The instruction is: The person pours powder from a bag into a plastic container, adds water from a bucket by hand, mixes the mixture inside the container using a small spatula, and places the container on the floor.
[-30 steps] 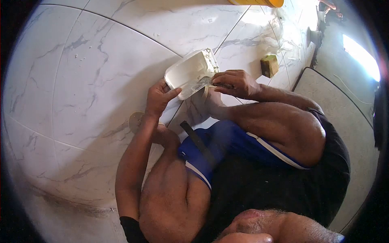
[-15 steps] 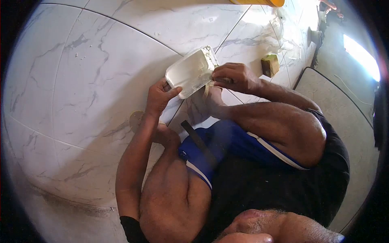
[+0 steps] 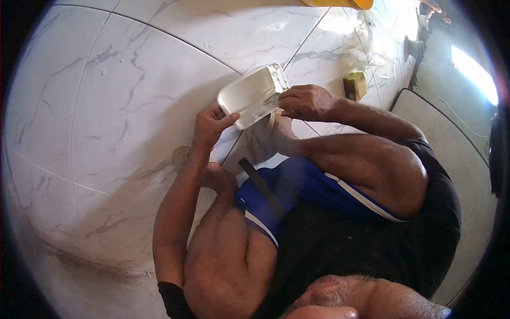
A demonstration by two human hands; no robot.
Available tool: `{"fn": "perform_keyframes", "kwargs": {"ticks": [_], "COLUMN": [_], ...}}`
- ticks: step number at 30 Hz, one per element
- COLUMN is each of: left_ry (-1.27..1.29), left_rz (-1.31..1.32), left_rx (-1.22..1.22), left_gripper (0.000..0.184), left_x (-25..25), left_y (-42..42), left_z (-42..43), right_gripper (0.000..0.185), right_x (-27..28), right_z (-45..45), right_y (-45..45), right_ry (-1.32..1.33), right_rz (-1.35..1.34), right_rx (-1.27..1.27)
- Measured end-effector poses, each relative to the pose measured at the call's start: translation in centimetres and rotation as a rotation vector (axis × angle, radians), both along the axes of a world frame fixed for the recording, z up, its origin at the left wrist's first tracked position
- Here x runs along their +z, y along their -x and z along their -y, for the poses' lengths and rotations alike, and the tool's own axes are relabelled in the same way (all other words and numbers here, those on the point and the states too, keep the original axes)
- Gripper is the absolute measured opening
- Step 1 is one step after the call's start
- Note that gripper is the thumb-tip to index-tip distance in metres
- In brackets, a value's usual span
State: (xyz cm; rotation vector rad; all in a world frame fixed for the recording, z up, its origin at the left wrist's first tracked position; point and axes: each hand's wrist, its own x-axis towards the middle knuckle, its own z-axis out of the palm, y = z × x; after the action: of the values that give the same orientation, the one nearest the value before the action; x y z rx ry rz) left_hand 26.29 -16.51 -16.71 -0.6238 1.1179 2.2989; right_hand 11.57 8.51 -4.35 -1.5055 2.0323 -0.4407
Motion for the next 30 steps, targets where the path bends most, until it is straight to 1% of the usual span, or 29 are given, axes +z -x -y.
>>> {"fn": "perform_keyframes", "kwargs": {"ticks": [5,7,10,11,13,16,19,24,28,30], "left_ry": [-0.007,-0.023,0.073,0.057,0.028,0.023,0.014,0.021,0.162,0.085], "left_rz": [-0.047,-0.072,-0.044,-0.046,-0.051,-0.056,-0.046,-0.024,0.005,-0.035], "left_rx": [0.037,0.072,-0.037,-0.03,-0.02,0.005,-0.004,-0.022,-0.115,-0.043], "left_gripper": [0.046,0.046,0.045,0.045,0.045,0.045,0.044,0.045,0.043,0.042], "left_x": [-0.7,-0.8,-1.1,-1.1,-0.6,-1.7,-1.1,-0.9,-0.3,-0.9], "left_y": [-0.5,-0.5,-0.5,-0.5,-0.3,-0.8,-0.5,-0.5,-0.2,-0.2], "left_z": [-0.3,-0.6,-0.4,-0.5,-0.4,-0.6,-0.4,-0.4,0.1,-0.2], "right_gripper": [0.023,0.025,0.026,0.027,0.026,0.026,0.024,0.026,0.024,0.024], "right_x": [1.8,1.3,0.5,0.2,-0.3,0.3,1.3,-0.2,0.4,0.7], "right_z": [0.2,0.2,0.9,1.2,0.6,-0.9,-0.5,0.7,-0.1,-0.1], "right_y": [0.6,0.4,0.1,-0.1,-0.6,-1.2,0.2,-0.1,-0.5,0.6], "right_ry": [-0.053,-0.016,0.079,0.119,0.09,0.02,-0.026,0.1,0.06,0.031], "right_rz": [0.067,0.03,-0.012,-0.023,-0.029,0.005,0.048,-0.041,0.107,0.186], "right_rx": [0.008,-0.051,-0.086,-0.09,-0.023,0.051,0.049,0.06,-0.035,-0.082]}}
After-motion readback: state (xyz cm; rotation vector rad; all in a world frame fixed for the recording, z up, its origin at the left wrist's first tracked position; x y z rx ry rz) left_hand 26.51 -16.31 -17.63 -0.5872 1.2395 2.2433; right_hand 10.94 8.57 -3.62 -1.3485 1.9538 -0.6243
